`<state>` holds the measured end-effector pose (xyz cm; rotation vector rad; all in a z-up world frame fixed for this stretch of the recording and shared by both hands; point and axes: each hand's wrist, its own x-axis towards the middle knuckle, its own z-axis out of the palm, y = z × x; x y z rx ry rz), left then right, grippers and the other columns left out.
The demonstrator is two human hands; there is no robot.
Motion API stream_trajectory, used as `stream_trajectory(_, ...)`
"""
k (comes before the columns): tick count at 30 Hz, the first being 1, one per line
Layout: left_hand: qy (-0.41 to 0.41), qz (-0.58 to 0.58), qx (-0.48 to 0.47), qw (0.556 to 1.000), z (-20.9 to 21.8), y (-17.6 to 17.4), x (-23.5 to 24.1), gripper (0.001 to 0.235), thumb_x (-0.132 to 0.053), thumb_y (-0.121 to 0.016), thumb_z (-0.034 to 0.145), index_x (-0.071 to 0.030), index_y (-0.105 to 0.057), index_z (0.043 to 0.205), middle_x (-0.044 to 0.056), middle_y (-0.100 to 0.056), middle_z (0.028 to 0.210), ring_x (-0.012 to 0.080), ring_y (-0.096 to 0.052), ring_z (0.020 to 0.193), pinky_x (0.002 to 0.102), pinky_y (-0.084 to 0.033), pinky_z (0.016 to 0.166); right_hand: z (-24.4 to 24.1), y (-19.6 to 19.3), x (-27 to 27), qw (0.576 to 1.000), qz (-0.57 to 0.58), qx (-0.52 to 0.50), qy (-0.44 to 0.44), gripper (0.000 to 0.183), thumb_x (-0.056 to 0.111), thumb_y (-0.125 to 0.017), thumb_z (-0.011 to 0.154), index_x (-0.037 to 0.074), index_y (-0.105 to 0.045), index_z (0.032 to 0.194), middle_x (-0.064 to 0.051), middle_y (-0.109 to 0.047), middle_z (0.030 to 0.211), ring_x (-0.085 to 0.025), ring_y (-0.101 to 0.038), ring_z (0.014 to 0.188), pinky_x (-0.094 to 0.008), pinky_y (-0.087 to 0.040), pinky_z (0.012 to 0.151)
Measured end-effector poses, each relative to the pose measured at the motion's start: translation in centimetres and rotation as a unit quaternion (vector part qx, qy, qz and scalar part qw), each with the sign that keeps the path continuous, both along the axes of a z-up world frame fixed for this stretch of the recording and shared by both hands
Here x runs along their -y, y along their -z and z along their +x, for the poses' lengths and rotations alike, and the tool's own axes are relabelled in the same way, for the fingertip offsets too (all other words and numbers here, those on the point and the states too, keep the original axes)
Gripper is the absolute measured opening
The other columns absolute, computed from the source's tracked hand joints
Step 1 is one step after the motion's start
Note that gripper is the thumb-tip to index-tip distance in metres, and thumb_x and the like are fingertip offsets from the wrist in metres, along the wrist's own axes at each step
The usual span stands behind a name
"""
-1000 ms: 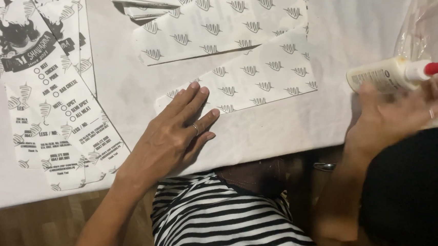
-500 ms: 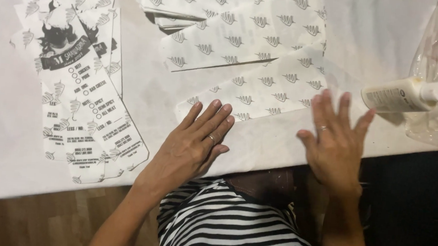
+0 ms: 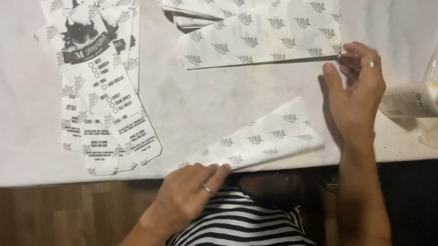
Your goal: Folding pre-printed paper sheets and applying glue to assemble paper bags at a workstation.
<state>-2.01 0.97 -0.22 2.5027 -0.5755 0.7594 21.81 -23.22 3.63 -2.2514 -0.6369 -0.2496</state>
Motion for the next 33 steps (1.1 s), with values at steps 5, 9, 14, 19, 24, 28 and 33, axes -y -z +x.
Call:
stream_trajectory(5,-0.321,-0.330,-0.211,0.862,-1.0,-2.1,-4.0,0.017,-0.016,-0.078,0.094,-0.012,-0.073,0.110,0.002,-0.076,0.097,0.0095,-0.071,0.079,0.024,-0.058,0.074,2.3,-0.8,-2.2,0.931,0.227,-0.254,0.129,0.019,0.000,-0.064,0.105,0.014,-0.051,0.106,0.001,-0.059,0.097,-0.006,-0.064,0.083,-0.022,-0.060,0.075)
stream_trajectory(9,-0.430,-0.308,-0.101,0.843,-0.3,-0.1,-8.4,0.013,-0.008,-0.079,0.108,-0.003,-0.069,0.114,0.008,-0.072,0.100,0.0130,-0.062,0.080,0.027,-0.047,0.065,1.2,-1.3,-0.9,0.925,0.274,-0.231,0.124,0.018,-0.011,-0.071,0.101,0.003,-0.061,0.103,-0.007,-0.063,0.088,-0.011,-0.067,0.064,-0.021,-0.063,0.060)
stream_trajectory(14,-0.424,-0.065,-0.058,0.902,-0.1,3.0,-11.7,0.014,0.008,-0.075,0.114,0.011,-0.061,0.118,0.018,-0.070,0.099,0.0309,-0.070,0.074,0.043,-0.050,0.060,-3.2,-2.3,1.6,0.931,0.182,-0.281,0.144,0.015,-0.012,-0.068,0.100,-0.003,-0.064,0.111,-0.009,-0.063,0.085,-0.013,-0.065,0.070,-0.020,-0.062,0.068)
stream_trajectory(19,-0.456,0.080,-0.050,0.885,2.4,1.7,-9.5,0.018,-0.007,-0.077,0.108,0.007,-0.066,0.112,0.023,-0.064,0.109,0.0363,-0.062,0.096,0.044,-0.053,0.067,-4.3,-1.1,5.5,0.961,0.067,-0.221,0.152,0.011,-0.007,-0.075,0.101,-0.004,-0.070,0.110,-0.012,-0.068,0.087,-0.014,-0.068,0.075,-0.021,-0.061,0.074)
stream_trajectory(24,-0.148,-0.101,-0.008,0.984,7.1,-2.4,-3.5,0.011,0.003,-0.061,0.101,0.013,-0.058,0.106,0.033,-0.061,0.105,0.0457,-0.060,0.093,0.050,-0.053,0.080,-5.8,-0.5,8.6,0.985,-0.075,0.133,0.078,0.014,-0.025,-0.076,0.105,-0.021,-0.079,0.117,-0.029,-0.076,0.101,-0.035,-0.074,0.089,-0.039,-0.059,0.078)
stream_trajectory(28,0.059,-0.111,-0.064,0.990,9.7,-2.4,-0.8,0.015,-0.001,-0.058,0.100,0.010,-0.058,0.110,0.027,-0.063,0.111,0.0423,-0.063,0.109,0.052,-0.054,0.107,-5.2,0.6,9.7,0.934,0.093,0.242,0.245,0.042,-0.031,-0.077,0.091,-0.008,-0.056,0.120,-0.023,-0.060,0.116,-0.034,-0.060,0.096,-0.042,-0.052,0.081)
stream_trajectory(33,0.050,-0.016,-0.100,0.994,10.3,-0.5,0.7,0.028,-0.005,-0.060,0.100,0.011,-0.062,0.122,0.030,-0.066,0.126,0.0446,-0.062,0.120,0.050,-0.052,0.107,-3.6,3.3,10.7,0.962,0.189,0.046,0.194,0.066,-0.032,-0.073,0.095,-0.004,-0.038,0.143,-0.032,-0.055,0.133,-0.046,-0.057,0.127,-0.049,-0.062,0.106)
